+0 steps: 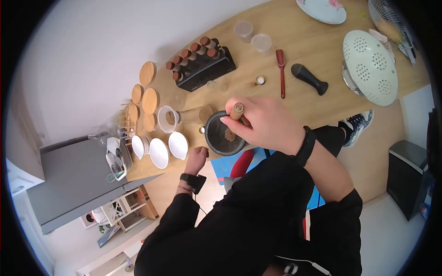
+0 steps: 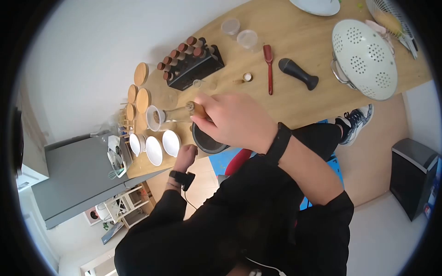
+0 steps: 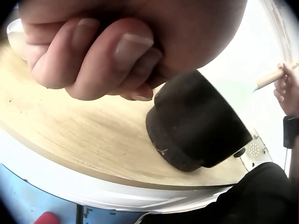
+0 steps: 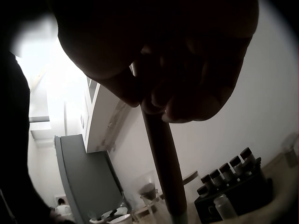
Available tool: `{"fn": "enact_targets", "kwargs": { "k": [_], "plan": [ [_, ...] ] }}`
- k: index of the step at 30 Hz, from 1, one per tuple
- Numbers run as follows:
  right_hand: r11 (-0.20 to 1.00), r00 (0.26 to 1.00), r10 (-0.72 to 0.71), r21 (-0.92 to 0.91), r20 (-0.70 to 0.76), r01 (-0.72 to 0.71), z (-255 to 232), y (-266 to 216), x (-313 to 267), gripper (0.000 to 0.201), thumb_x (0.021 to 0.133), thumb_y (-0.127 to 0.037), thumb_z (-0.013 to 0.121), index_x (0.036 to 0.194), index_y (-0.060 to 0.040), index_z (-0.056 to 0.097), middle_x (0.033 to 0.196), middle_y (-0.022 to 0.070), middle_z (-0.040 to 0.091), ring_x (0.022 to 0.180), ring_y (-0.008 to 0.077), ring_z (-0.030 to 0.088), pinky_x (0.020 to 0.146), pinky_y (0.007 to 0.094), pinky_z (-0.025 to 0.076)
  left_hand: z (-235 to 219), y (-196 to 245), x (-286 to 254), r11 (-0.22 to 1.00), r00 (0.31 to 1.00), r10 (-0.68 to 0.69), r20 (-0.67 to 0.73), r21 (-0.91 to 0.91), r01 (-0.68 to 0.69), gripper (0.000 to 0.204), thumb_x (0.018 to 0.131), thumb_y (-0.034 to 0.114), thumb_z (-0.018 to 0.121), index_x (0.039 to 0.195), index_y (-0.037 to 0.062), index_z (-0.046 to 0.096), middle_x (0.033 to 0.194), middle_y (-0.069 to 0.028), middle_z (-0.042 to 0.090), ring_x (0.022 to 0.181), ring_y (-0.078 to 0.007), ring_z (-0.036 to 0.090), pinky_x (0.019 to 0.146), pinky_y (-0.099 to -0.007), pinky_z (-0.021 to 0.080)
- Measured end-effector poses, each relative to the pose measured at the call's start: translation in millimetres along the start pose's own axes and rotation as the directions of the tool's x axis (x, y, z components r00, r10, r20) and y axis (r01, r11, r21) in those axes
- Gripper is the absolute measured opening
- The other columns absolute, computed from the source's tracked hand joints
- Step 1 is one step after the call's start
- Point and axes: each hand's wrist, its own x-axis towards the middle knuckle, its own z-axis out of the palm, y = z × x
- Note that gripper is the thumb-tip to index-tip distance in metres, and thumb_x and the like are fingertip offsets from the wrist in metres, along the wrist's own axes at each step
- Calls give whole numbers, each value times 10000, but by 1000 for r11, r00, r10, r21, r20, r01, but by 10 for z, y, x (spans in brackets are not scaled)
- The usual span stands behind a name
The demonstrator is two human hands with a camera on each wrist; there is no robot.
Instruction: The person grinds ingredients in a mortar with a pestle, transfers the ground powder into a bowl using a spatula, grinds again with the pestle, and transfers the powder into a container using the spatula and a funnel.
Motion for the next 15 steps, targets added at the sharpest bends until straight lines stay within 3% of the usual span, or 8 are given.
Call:
{"fn": "enact_targets", "kwargs": {
  "k": [2,4,8,10,11,12,14,15],
  "plan": [
    [996,992,82,-53,95,-78,11,-120,35,230,912,-262,638,969,-44,590,750,122,652,673,338,637,586,438,501,-41,57,-49,997,999,47,-4,-67,-48,413,927,302,473,769,-32,659,713,-159,663,726,-272,653,721,-395,496],
    [988,983,142,-79,119,-133,37,-252,54,237,912,-272,641,935,-39,601,729,114,648,662,327,638,588,429,499,-58,13,-76,983,988,98,-117,-141,-114,402,925,288,475,762,-33,653,706,-158,654,701,-264,637,702,-386,491],
    [942,952,291,-201,100,-267,235,-461,-117,274,916,-298,653,875,-27,645,653,90,624,607,287,627,578,394,487,-185,-97,129,944,969,155,-193,-260,-203,348,902,258,489,750,-19,634,670,-157,611,649,-269,592,637,-389,463],
    [944,964,266,-206,18,-257,383,-566,-221,263,908,-294,675,905,-30,668,632,81,621,578,248,621,553,348,475,-156,-264,206,901,926,238,-294,-290,-323,349,902,263,486,752,-14,636,669,-156,606,654,-261,592,637,-382,461],
    [955,966,257,-145,-37,-259,433,-578,-262,205,914,-229,686,931,-27,658,640,20,577,571,135,532,529,283,408,-161,-297,174,844,845,367,-389,-243,-478,336,912,254,488,755,-2,641,612,-110,567,577,-201,561,571,-350,441],
    [963,965,244,-91,-100,-253,466,-646,-333,156,919,-165,698,958,-23,647,648,-41,532,565,23,443,505,218,342,-178,-363,32,841,851,369,-372,-255,-476,336,912,254,488,755,-2,641,612,-110,567,577,-201,561,571,-350,441],
    [967,965,219,-102,-142,-235,504,-777,-379,154,920,-139,699,956,-2,639,671,-43,536,582,17,434,511,206,336,-361,-207,-126,816,944,266,-193,-476,-327,314,922,234,496,765,7,646,568,-54,525,497,-138,504,496,-311,398],
    [954,962,230,-163,-146,-252,521,-835,-407,153,922,-143,698,954,-5,640,675,-43,536,587,17,433,516,206,338,-394,-243,-127,771,935,288,-208,-529,-355,282,934,217,495,812,17,653,554,-4,490,459,-87,446,450,-276,349]
  ]
}}
